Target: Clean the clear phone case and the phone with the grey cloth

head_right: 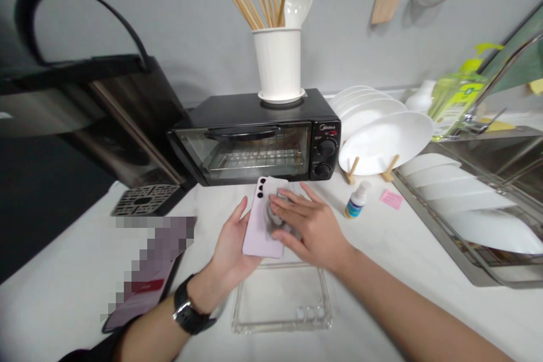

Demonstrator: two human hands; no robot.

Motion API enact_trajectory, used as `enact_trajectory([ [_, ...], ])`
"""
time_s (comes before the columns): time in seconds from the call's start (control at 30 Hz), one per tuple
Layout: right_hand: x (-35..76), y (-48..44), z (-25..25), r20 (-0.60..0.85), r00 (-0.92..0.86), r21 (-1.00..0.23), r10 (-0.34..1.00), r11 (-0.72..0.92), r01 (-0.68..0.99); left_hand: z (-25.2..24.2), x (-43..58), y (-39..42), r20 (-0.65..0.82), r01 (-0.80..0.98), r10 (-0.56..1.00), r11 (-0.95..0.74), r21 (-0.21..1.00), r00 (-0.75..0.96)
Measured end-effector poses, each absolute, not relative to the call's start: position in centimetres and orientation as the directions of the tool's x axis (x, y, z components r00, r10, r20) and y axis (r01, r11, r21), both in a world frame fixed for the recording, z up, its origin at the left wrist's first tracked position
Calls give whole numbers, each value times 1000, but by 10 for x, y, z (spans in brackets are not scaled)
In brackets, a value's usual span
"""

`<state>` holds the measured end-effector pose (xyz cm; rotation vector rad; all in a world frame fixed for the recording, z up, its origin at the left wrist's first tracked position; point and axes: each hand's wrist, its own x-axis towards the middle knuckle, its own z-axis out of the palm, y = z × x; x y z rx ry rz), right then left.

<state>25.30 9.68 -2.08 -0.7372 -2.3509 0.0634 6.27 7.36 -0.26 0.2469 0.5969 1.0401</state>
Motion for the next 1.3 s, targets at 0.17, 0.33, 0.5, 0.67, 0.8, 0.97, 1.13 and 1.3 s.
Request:
enact_trajectory([
  [0.17, 241, 88, -20, 516, -786, -199, 340, 940, 276, -1, 64, 73, -437, -763, 835, 511, 396, 333],
  [0.33, 246, 95, -17, 510, -602, -243, 614, 774, 584, -2, 68, 72, -461, -702, 826, 537, 468, 324],
  [0.5, 242, 88, -18, 530, -766, -202, 364, 931, 303, 1, 60, 76, -405, -742, 842, 519, 425, 356],
  [0.67, 243, 92, -17, 495, -672, -198, 551, 824, 530, 5, 65, 73, -428, -711, 836, 529, 464, 343],
  [0.8, 244, 90, -17, 525, -691, -183, 498, 858, 479, 6, 64, 74, -429, -712, 840, 521, 471, 332],
  [0.97, 236, 82, -15, 487, -774, -165, 404, 913, 373, 3, 60, 75, -419, -732, 844, 512, 449, 334],
  [1.13, 248, 99, -20, 528, -542, -221, 654, 721, 657, 5, 66, 71, -398, -644, 832, 553, 528, 387],
  [1.3, 244, 95, -29, 604, -498, -353, 622, 769, 533, 4, 64, 65, -289, -606, 837, 538, 586, 464],
])
